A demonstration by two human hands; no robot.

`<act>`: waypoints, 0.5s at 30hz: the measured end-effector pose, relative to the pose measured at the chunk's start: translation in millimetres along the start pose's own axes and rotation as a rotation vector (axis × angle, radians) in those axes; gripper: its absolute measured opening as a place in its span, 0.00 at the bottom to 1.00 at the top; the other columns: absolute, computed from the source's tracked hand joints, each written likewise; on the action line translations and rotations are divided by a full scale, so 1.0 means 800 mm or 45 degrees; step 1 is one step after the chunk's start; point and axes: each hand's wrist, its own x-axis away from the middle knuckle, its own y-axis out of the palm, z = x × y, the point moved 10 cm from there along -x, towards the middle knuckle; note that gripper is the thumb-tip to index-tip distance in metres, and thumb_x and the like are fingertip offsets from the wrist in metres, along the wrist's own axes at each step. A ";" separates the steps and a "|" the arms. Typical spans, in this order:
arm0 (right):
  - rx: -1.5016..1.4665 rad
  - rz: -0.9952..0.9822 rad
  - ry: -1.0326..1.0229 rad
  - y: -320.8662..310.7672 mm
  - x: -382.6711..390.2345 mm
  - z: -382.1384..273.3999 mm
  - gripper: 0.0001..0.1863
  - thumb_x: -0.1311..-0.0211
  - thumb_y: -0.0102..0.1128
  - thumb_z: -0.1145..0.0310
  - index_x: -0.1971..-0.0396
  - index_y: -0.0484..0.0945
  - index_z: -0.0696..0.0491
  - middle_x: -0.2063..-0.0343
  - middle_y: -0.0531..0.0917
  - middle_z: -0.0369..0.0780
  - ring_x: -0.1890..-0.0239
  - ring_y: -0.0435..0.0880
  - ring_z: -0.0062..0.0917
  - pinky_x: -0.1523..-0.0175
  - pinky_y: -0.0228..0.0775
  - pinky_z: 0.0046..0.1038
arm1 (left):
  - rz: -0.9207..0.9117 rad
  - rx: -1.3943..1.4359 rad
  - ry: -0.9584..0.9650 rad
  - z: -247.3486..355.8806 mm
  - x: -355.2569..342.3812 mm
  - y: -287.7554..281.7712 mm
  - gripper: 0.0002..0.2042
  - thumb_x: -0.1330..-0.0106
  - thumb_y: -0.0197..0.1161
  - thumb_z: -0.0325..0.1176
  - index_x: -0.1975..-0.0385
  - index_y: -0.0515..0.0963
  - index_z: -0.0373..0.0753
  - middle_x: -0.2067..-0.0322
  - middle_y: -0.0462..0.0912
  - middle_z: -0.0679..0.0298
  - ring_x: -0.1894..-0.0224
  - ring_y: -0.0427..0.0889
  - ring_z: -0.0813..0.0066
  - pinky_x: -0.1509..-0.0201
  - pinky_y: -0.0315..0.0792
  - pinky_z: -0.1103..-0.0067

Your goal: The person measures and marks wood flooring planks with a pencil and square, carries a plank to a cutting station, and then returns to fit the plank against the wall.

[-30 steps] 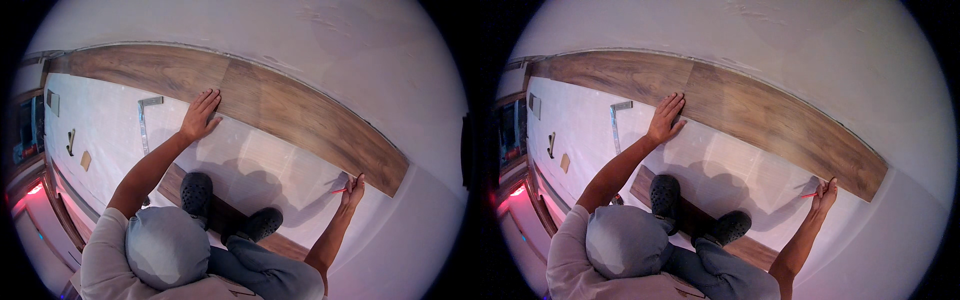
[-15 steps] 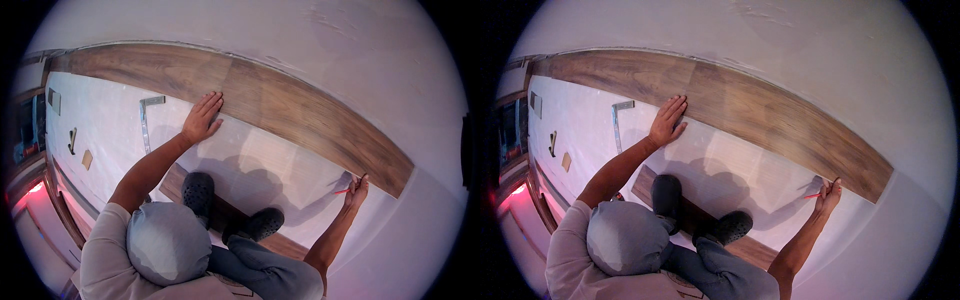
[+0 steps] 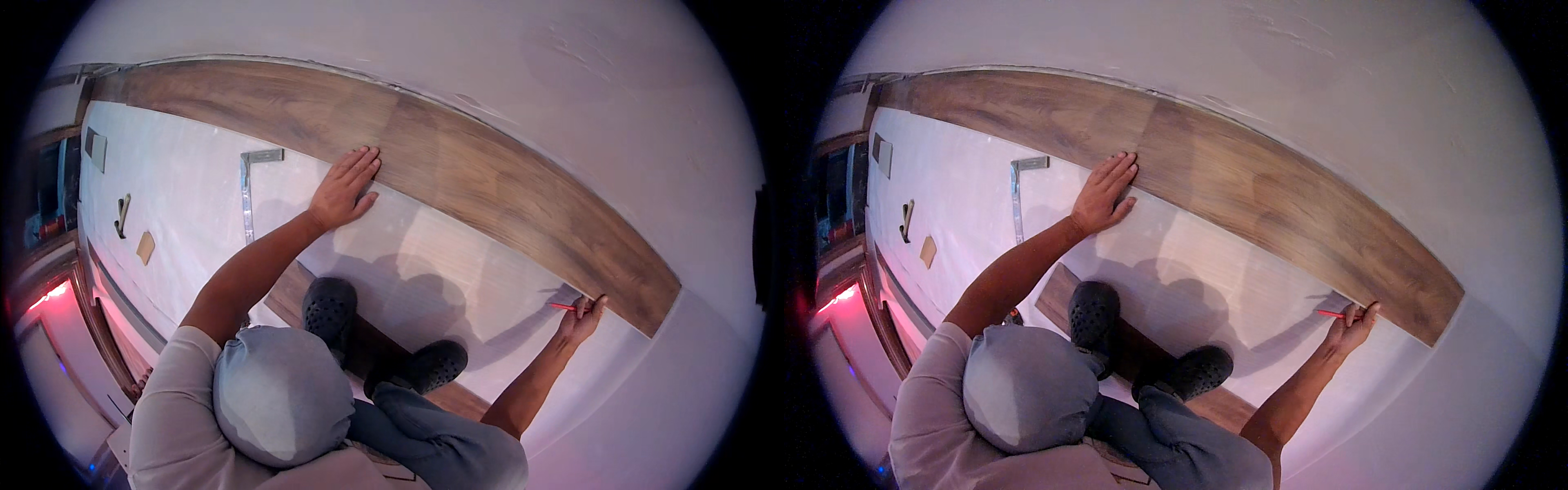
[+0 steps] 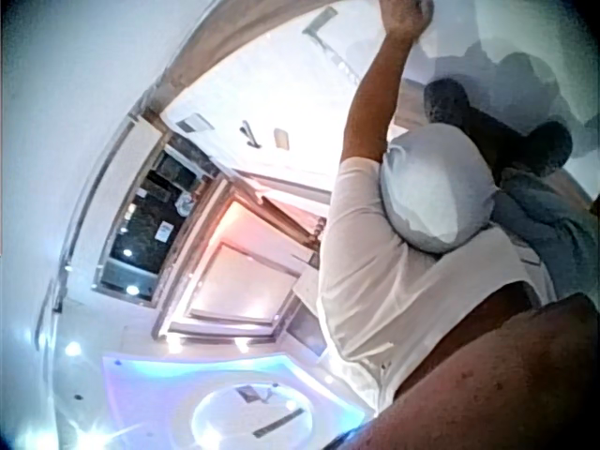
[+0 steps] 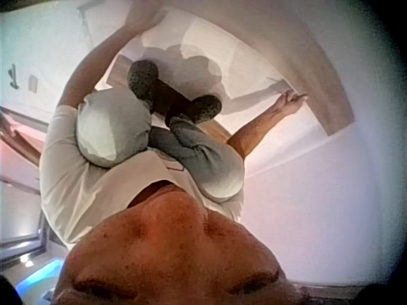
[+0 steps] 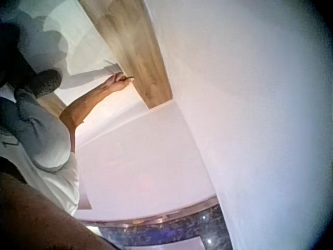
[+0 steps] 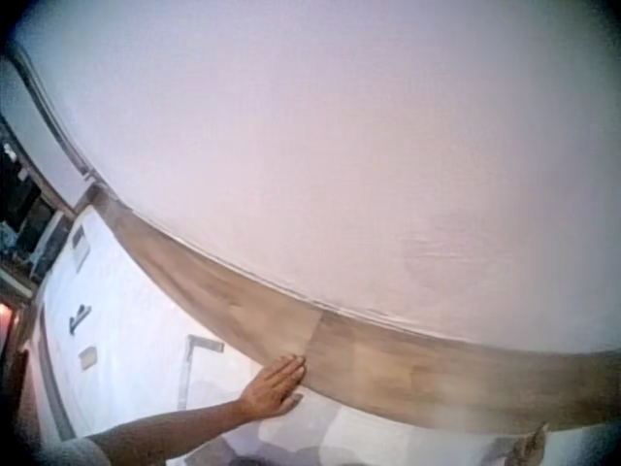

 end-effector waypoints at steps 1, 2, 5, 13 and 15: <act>-0.007 -0.016 0.006 -0.002 0.000 0.003 0.10 0.29 0.59 0.64 0.65 0.78 0.55 0.72 0.83 0.35 0.88 0.57 0.11 0.86 0.45 0.15 | -0.013 0.006 -0.004 -0.001 0.001 0.002 0.31 0.36 0.61 0.39 0.34 0.64 0.33 0.29 0.60 0.53 0.26 0.56 0.55 0.24 0.50 0.61; -0.013 -0.031 0.013 -0.005 0.002 0.001 0.10 0.29 0.59 0.64 0.65 0.78 0.55 0.73 0.82 0.35 0.88 0.57 0.11 0.86 0.45 0.15 | -0.027 0.012 -0.008 -0.002 0.003 0.005 0.31 0.36 0.61 0.39 0.34 0.64 0.33 0.29 0.59 0.52 0.26 0.55 0.54 0.23 0.49 0.61; -0.010 -0.039 0.017 -0.015 -0.003 -0.002 0.10 0.29 0.59 0.64 0.67 0.78 0.55 0.75 0.80 0.34 0.88 0.57 0.11 0.87 0.45 0.16 | -0.029 0.016 0.004 -0.003 0.001 0.006 0.32 0.36 0.61 0.40 0.34 0.64 0.32 0.29 0.58 0.51 0.26 0.55 0.53 0.23 0.48 0.61; 0.047 -0.029 0.042 -0.007 -0.004 -0.011 0.10 0.28 0.57 0.65 0.69 0.77 0.54 0.78 0.78 0.34 0.87 0.55 0.11 0.88 0.43 0.15 | -0.038 -0.005 0.004 0.002 0.003 0.005 0.32 0.37 0.61 0.40 0.35 0.64 0.31 0.29 0.59 0.51 0.26 0.55 0.53 0.23 0.49 0.62; 0.066 -0.041 0.088 -0.005 -0.006 -0.004 0.10 0.27 0.56 0.65 0.67 0.77 0.54 0.76 0.79 0.35 0.87 0.56 0.11 0.88 0.44 0.15 | -0.044 -0.033 0.002 0.002 0.002 0.004 0.31 0.37 0.60 0.40 0.36 0.65 0.30 0.29 0.60 0.51 0.26 0.55 0.55 0.23 0.50 0.62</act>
